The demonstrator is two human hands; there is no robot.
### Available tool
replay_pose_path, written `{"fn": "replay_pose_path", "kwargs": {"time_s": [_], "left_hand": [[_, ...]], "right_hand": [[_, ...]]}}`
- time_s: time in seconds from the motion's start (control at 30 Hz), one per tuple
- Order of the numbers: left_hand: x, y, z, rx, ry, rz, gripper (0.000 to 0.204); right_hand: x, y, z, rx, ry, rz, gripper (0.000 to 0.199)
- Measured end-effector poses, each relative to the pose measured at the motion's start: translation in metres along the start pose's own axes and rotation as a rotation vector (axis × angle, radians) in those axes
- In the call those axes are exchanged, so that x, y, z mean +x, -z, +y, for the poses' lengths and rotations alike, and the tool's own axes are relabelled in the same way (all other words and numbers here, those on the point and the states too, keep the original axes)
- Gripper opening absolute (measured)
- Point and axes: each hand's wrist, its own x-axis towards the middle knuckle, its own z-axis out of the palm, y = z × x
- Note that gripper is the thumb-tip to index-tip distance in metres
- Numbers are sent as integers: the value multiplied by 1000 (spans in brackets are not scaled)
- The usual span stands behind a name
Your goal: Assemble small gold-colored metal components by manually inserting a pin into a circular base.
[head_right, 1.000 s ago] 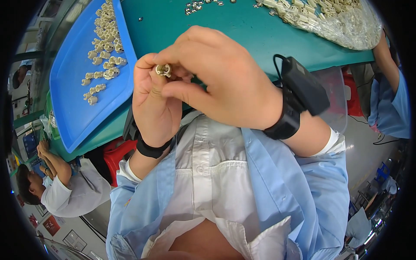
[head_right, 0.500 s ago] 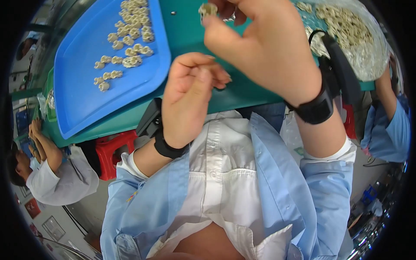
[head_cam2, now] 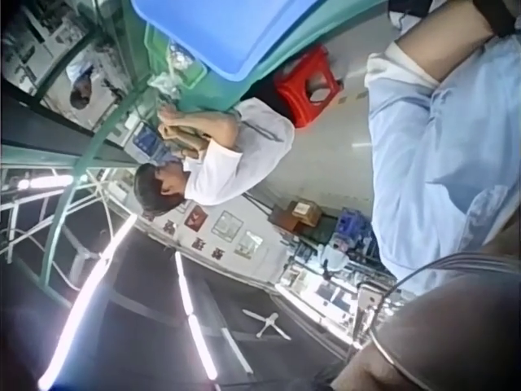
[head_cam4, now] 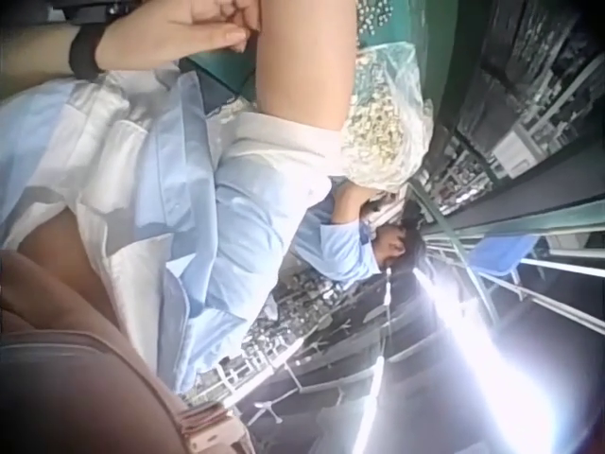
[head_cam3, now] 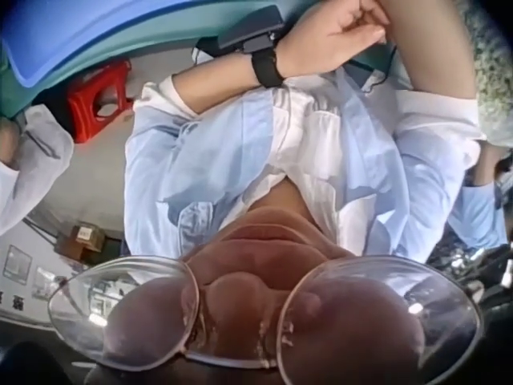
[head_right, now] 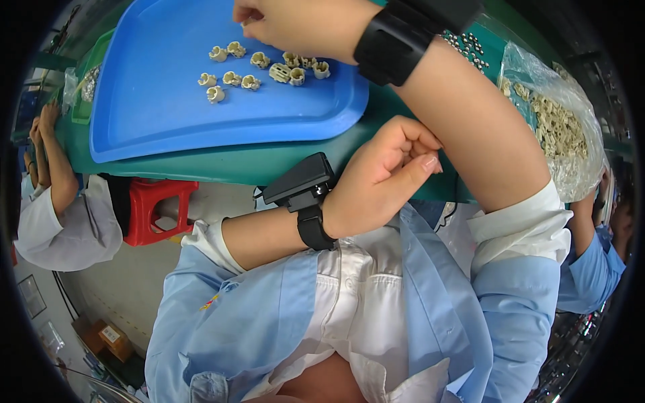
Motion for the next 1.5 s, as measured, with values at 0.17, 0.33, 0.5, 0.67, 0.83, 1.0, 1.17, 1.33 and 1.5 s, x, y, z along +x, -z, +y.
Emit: {"fn": "replay_pose_path", "kwargs": {"time_s": [0.17,0.33,0.5,0.67,0.83,1.0,1.17,1.33,1.5], "left_hand": [[-1,-3,0,-42,-60,49,12],[-2,-3,0,-17,-78,41,11],[-2,-4,1,-35,-80,43,12],[-3,-1,2,33,-50,6,12],[-5,1,3,109,0,-56,14],[-4,1,0,75,54,-43,14],[-6,4,4,182,18,-60,15],[-7,-3,22,441,224,-17,13],[-7,6,2,175,85,-22,13]], "right_hand": [[12,-8,-11,-76,-8,-39,13],[15,-8,-6,-146,74,18,13],[12,-12,-5,-220,4,-104,14],[1,-4,-2,-119,65,16,15],[-38,46,-21,28,-203,170,15],[-137,88,12,-144,-393,198,20],[-206,99,-6,154,-690,442,24],[-198,54,-62,756,40,524,42],[-151,10,-123,1332,-291,1474,50]]}}
